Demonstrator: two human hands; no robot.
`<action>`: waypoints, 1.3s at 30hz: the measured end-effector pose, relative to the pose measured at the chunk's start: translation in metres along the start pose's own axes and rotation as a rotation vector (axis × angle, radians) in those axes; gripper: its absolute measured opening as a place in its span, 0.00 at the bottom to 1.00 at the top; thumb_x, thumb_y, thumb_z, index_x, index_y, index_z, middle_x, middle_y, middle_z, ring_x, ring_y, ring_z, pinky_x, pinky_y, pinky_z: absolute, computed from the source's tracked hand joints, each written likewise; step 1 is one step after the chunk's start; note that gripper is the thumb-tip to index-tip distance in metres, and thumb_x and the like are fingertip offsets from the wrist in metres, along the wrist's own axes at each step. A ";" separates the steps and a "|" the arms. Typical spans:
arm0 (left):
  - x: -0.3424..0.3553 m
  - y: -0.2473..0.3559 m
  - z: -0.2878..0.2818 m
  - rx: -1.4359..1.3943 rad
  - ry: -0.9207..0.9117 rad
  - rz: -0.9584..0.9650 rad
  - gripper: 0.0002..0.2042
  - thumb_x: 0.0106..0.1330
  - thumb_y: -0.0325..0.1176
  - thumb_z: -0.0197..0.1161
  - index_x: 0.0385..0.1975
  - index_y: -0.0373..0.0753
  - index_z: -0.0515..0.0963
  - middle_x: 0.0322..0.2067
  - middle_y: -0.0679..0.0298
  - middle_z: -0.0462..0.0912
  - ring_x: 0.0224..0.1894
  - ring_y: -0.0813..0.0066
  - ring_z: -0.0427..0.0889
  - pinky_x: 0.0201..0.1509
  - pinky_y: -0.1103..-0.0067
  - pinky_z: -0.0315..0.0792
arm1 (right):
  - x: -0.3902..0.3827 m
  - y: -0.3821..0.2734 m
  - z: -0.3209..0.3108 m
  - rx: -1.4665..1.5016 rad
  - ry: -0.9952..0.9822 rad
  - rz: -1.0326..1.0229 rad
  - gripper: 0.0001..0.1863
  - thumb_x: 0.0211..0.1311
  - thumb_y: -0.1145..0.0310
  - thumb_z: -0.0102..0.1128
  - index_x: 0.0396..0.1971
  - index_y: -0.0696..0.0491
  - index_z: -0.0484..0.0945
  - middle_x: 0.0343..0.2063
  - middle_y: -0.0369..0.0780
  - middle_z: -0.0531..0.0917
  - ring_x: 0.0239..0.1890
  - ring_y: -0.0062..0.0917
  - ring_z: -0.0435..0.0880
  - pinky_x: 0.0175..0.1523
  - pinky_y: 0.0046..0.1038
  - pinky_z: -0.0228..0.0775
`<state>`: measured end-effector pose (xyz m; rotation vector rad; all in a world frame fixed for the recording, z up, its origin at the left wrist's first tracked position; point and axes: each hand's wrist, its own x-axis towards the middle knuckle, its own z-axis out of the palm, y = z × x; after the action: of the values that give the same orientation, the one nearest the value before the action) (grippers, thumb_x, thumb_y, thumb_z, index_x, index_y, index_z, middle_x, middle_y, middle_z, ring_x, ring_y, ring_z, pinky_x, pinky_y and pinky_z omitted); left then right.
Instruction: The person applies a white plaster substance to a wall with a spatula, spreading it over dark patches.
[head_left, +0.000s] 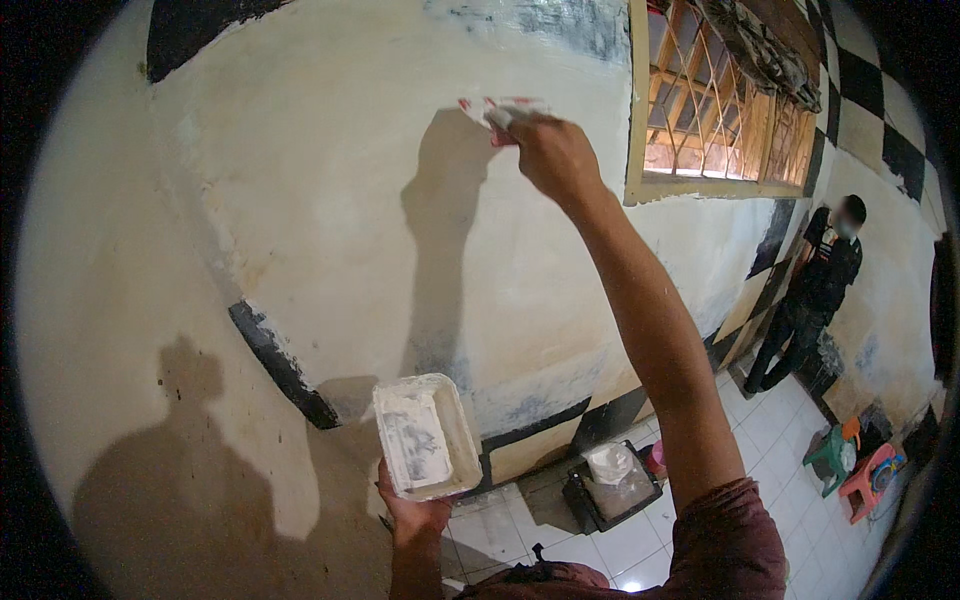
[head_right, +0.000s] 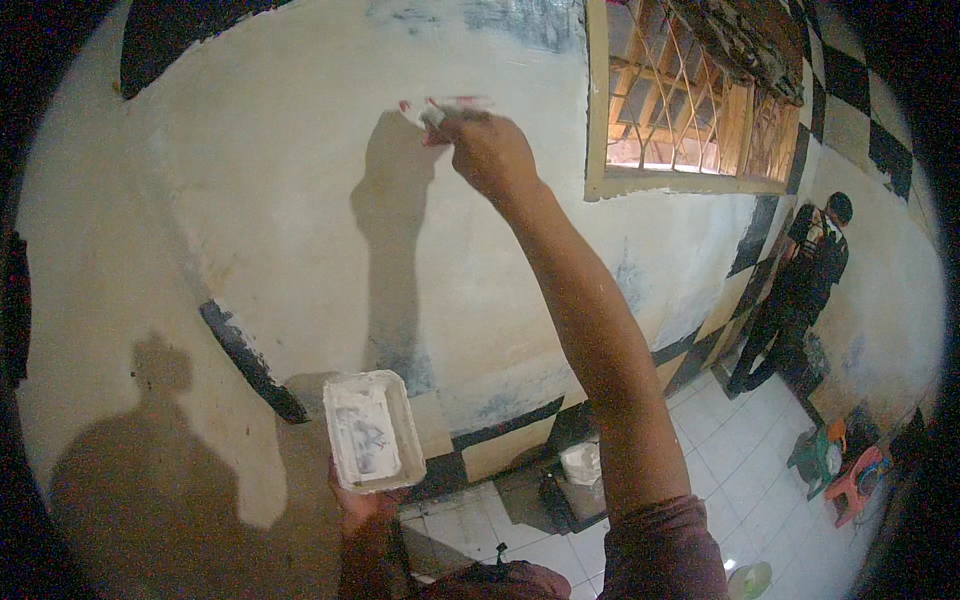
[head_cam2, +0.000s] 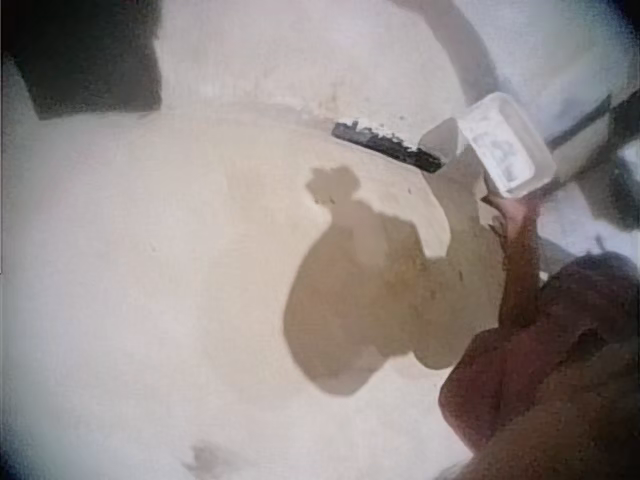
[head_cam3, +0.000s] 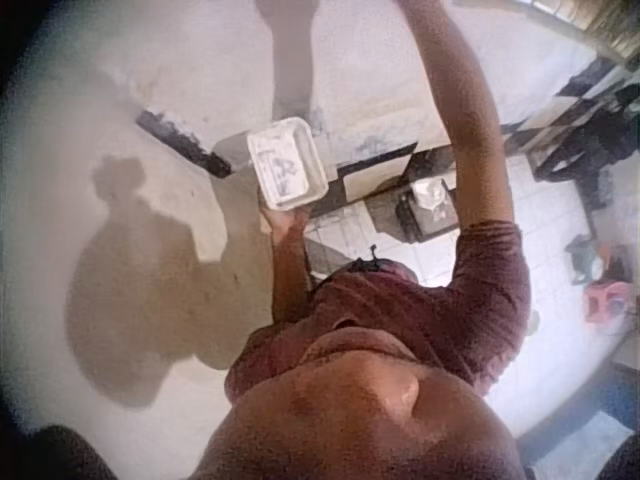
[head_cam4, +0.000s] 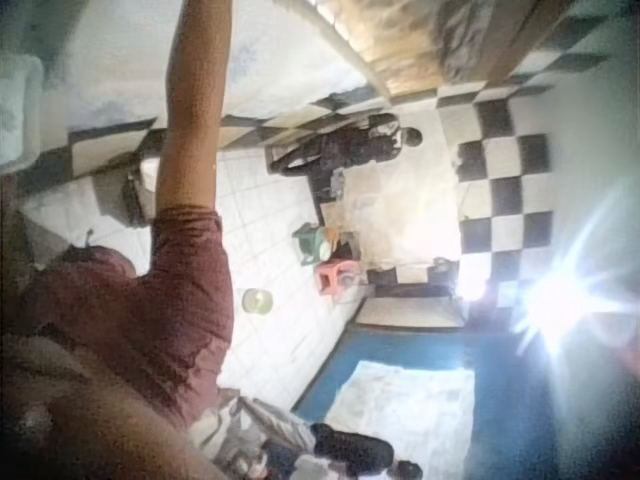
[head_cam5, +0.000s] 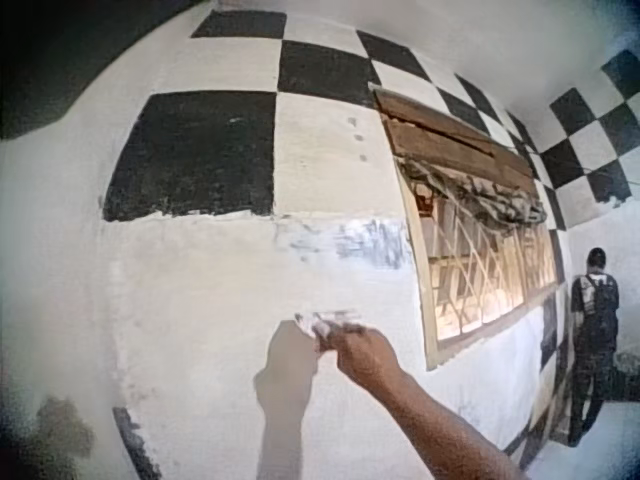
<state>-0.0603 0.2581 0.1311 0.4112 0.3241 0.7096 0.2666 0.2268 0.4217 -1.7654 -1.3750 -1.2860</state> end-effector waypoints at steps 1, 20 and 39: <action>-0.001 -0.001 0.000 0.002 0.001 -0.002 0.27 0.62 0.57 0.48 0.56 0.49 0.73 0.53 0.64 0.77 0.54 0.59 0.77 0.52 0.51 0.73 | 0.006 0.002 0.006 -0.018 -0.004 0.006 0.14 0.55 0.76 0.52 0.33 0.44 0.85 0.35 0.43 0.85 0.37 0.39 0.84 0.43 0.39 0.76; 0.003 0.000 -0.023 -0.154 -0.165 -0.114 0.30 0.61 0.58 0.51 0.58 0.46 0.72 0.53 0.61 0.77 0.53 0.55 0.78 0.48 0.51 0.76 | -0.147 -0.019 0.069 0.048 0.152 0.107 0.21 0.49 0.76 0.56 0.46 0.45 0.81 0.46 0.42 0.82 0.46 0.37 0.82 0.49 0.38 0.76; 0.007 -0.010 -0.010 -0.097 -0.151 -0.058 0.28 0.64 0.57 0.46 0.59 0.47 0.70 0.55 0.63 0.76 0.55 0.55 0.76 0.52 0.48 0.72 | -0.021 0.033 0.015 -0.091 -0.009 0.181 0.22 0.55 0.79 0.49 0.48 0.46 0.80 0.40 0.46 0.83 0.41 0.40 0.82 0.44 0.39 0.75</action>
<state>-0.0540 0.2582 0.1170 0.3598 0.1575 0.6306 0.3029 0.2207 0.4012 -1.9106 -1.1484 -1.2605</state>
